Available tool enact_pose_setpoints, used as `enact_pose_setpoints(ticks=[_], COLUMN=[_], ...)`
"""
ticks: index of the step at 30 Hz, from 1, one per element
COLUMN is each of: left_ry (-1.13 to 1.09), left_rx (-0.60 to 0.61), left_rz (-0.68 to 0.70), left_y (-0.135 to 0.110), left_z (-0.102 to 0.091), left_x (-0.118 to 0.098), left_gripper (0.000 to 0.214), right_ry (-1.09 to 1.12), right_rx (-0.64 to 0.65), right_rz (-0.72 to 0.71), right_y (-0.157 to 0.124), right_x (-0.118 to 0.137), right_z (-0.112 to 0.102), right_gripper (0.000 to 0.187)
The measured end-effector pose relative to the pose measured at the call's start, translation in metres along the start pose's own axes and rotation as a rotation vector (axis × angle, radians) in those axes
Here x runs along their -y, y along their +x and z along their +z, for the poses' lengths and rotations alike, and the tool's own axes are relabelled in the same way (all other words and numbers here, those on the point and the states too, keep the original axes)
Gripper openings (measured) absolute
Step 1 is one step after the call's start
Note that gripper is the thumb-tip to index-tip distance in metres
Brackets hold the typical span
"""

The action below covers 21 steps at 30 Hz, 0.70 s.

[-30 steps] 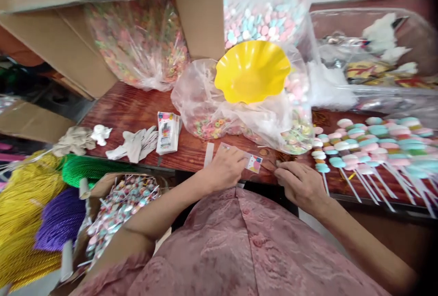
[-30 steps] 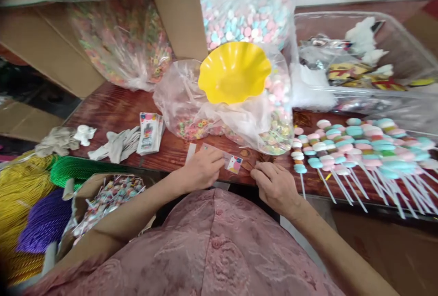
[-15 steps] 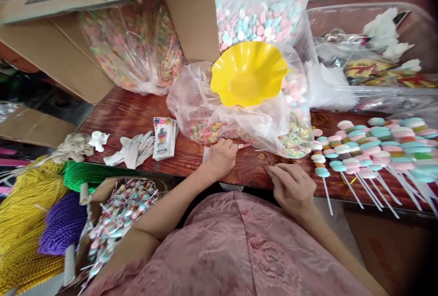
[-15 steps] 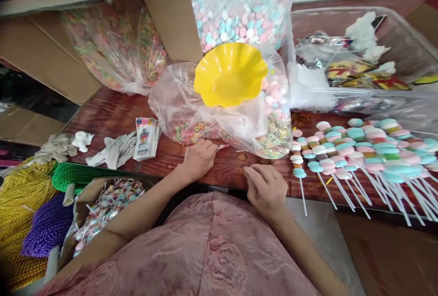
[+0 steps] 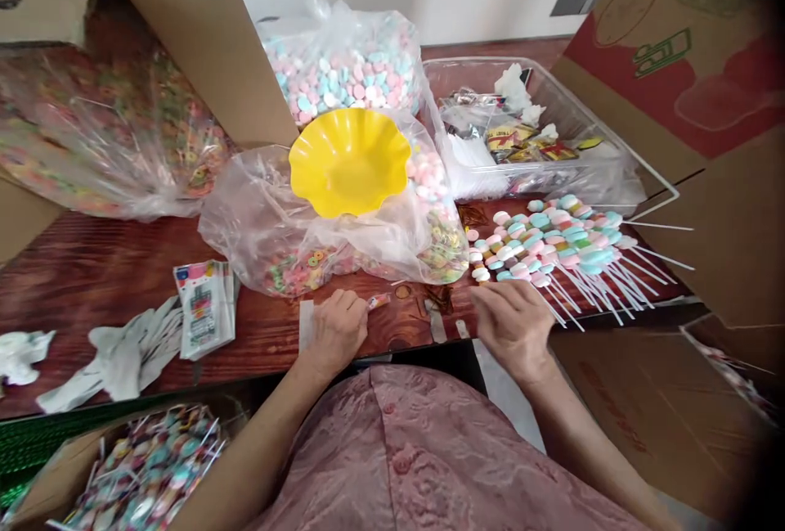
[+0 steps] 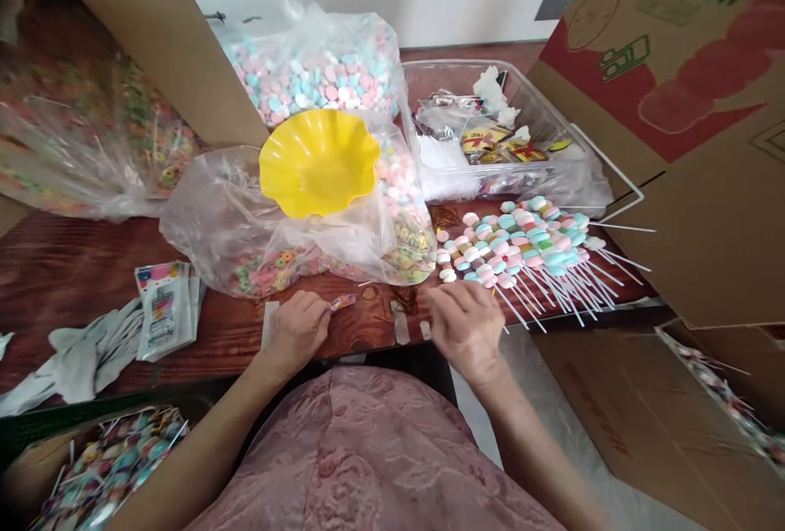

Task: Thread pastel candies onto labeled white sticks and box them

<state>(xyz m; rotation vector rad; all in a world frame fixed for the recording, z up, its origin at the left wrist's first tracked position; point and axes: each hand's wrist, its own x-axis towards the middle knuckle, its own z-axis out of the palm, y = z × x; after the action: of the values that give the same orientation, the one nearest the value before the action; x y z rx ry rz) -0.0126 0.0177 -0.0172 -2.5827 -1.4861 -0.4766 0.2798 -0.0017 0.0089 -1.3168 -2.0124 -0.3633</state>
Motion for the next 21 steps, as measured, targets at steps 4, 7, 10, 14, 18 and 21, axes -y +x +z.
enact_pose_setpoints(ticks=[4,7,10,14,18,21], left_ry=[-0.016,-0.029,-0.066,-0.244,-0.451,-0.542], left_rx=[0.030,0.058,-0.003,-0.154,-0.209,-0.198], left_rz=[0.077,0.071,0.028,-0.031,-0.077,-0.079], left_y=[-0.012,-0.018,-0.016,-0.010,-0.011,-0.016], left_z=[-0.002,-0.005,-0.005,0.001,0.003,0.001], left_x=[-0.004,-0.006,-0.002,0.011,0.018,0.019], left_gripper=[0.019,0.028,0.019,0.020,0.013,0.008], right_ry=[-0.246,-0.430,-0.566,-0.651,-0.636,-0.662], right_rx=[-0.120,-0.120,-0.107,-0.017,0.080,0.048], right_rz=[0.067,0.138,0.149,0.115,0.143,0.265], right_y=[-0.007,-0.013,-0.015,-0.012,-0.014,-0.018], right_x=[-0.048,-0.074,-0.091,-0.102,-0.114,-0.128], right_z=[-0.023,-0.037,-0.043,-0.039,-0.029,-0.022], right_gripper=[0.014,0.013,0.014,0.012,0.013,0.028])
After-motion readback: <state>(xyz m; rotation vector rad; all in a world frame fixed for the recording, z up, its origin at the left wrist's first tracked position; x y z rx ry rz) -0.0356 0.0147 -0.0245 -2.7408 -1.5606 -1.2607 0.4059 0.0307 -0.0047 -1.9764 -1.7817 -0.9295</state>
